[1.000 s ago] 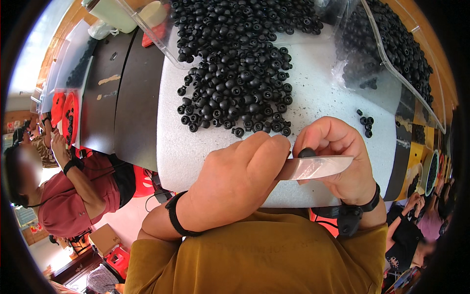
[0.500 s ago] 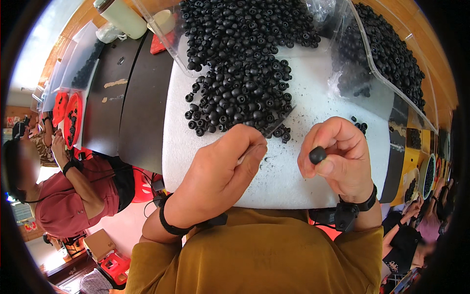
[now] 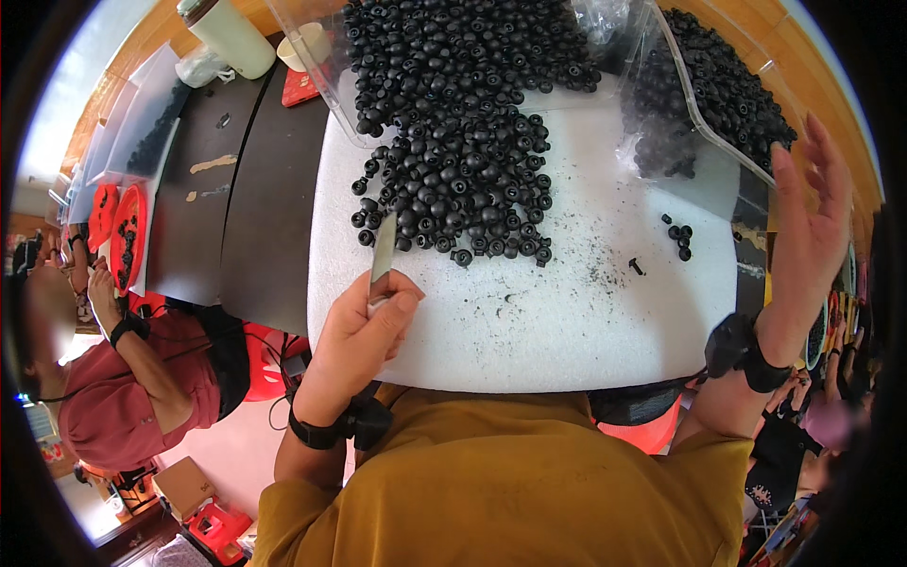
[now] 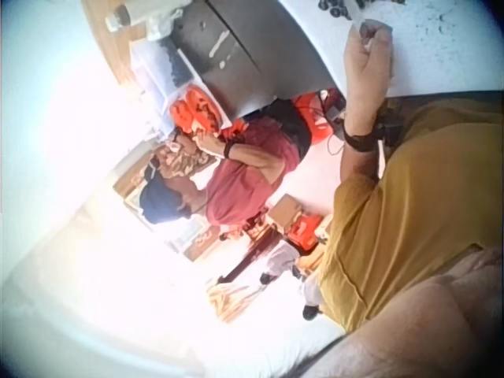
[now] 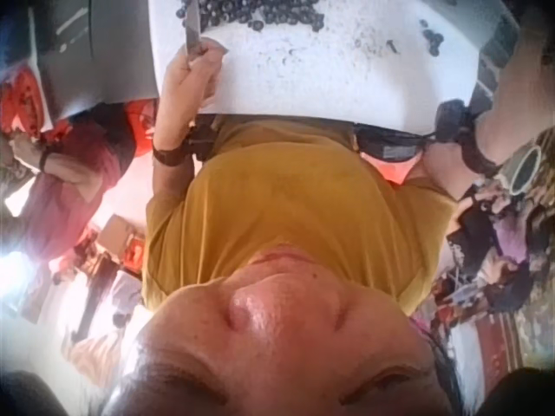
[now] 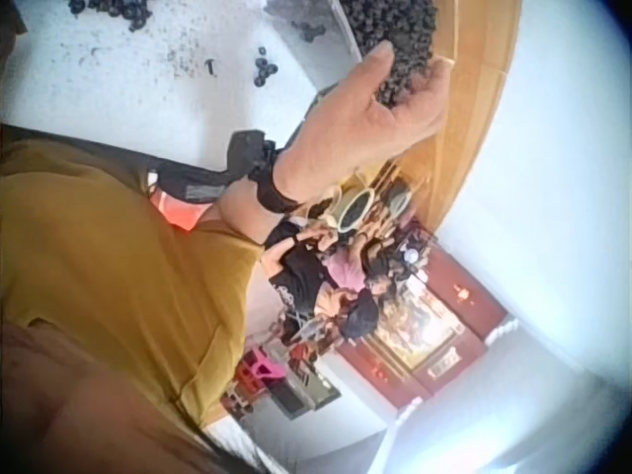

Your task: Trim or process small black rubber or plastic components using a hand-held knife.

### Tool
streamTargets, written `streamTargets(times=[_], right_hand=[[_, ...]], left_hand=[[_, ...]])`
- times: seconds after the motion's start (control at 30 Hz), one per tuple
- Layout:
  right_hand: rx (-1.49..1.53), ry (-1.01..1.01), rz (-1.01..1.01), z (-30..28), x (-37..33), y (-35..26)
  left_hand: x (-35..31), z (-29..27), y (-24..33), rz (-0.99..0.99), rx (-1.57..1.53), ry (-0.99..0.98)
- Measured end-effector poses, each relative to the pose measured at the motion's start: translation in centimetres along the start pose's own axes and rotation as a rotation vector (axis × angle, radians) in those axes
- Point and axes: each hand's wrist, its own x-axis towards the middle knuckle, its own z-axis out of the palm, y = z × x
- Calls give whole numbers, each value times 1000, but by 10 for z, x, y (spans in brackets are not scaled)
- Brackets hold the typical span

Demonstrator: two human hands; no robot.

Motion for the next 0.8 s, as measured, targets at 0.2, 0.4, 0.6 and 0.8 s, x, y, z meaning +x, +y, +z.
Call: streamTargets(times=[0.2,0.4,0.6,0.8], right_hand=[[1232,-722,18,-12,-46,-46],[2256,-1408,-72,-5,-71,-116],[2431,-184,-393,2,-131,-163],[2501,-418,51,-39,-149,-169]], left_hand=[[3,-11,-14,-25,-270,34],[7,-17,-23,23,-360,33],[7,-11,-25,133,-376,63],[10,-14,-32,210,-377,48]])
